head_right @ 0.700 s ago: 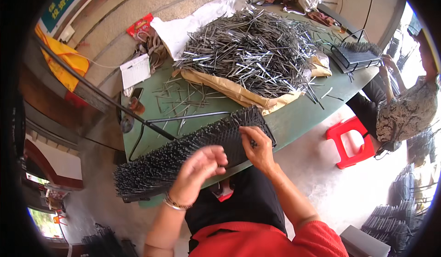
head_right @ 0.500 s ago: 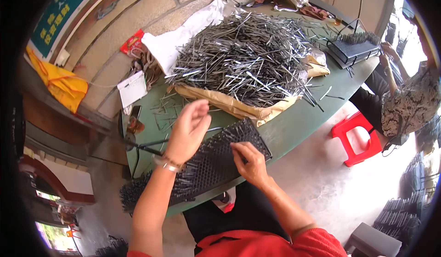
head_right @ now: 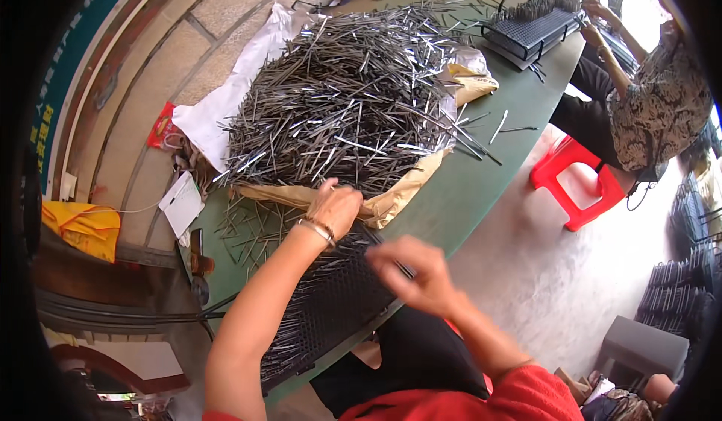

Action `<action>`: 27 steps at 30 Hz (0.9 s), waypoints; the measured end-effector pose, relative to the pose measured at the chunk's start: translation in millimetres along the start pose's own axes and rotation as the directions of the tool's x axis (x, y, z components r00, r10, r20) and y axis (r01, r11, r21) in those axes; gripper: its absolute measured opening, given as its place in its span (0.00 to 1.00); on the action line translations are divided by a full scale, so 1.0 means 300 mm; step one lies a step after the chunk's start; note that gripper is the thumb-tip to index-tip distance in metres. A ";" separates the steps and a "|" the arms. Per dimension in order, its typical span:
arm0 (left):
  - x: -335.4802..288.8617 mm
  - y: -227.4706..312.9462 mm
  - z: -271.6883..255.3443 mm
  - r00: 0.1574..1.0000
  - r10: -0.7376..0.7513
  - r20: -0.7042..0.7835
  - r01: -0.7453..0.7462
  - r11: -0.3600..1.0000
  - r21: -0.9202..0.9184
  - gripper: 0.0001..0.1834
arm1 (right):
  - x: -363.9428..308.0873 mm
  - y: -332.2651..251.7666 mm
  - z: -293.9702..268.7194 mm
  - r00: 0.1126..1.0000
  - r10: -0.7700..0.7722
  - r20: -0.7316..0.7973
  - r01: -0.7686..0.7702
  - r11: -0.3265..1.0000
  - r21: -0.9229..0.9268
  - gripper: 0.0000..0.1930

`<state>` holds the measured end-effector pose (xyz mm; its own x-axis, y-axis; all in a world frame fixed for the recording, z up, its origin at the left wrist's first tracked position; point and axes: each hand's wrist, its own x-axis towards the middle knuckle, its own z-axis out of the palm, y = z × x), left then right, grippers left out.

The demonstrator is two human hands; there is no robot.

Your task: The recorder is picking up metal pins from a large pile and inserting them individually into a black grid assembly board.

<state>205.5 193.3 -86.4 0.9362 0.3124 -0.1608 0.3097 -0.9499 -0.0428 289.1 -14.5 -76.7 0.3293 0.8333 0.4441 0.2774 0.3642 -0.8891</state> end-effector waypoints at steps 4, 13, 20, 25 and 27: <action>-0.011 -0.014 -0.028 0.967 -0.096 0.237 0.123 0.987 -0.106 0.11 | 0.211 0.154 -0.093 0.971 -0.238 0.015 0.207 0.809 -0.551 0.09; 0.049 -0.089 0.019 0.970 -0.180 0.162 0.225 0.917 -0.329 0.09 | 0.092 0.338 -0.068 0.906 -0.059 0.420 0.332 0.714 -0.616 0.10; 0.054 -0.091 0.046 0.991 -0.002 -0.131 -0.006 0.998 -0.055 0.28 | 0.146 0.308 -0.106 0.995 -0.083 -0.055 0.041 0.843 -0.537 0.06; 0.075 -0.092 0.048 0.974 0.097 -0.205 -0.113 0.991 -0.068 0.33 | 0.335 0.314 -0.182 0.998 0.055 0.008 -0.018 0.446 -0.895 0.12; 0.081 -0.096 0.056 0.974 0.106 -0.199 -0.119 0.992 -0.050 0.33 | 0.350 0.312 -0.166 0.977 0.176 0.124 0.061 0.324 -0.944 0.16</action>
<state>216.5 228.0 -105.7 0.9781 0.2053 0.0345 0.2045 -0.9785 0.0262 394.4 86.3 -107.7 0.2587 0.9294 0.2631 0.9622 -0.2237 -0.1556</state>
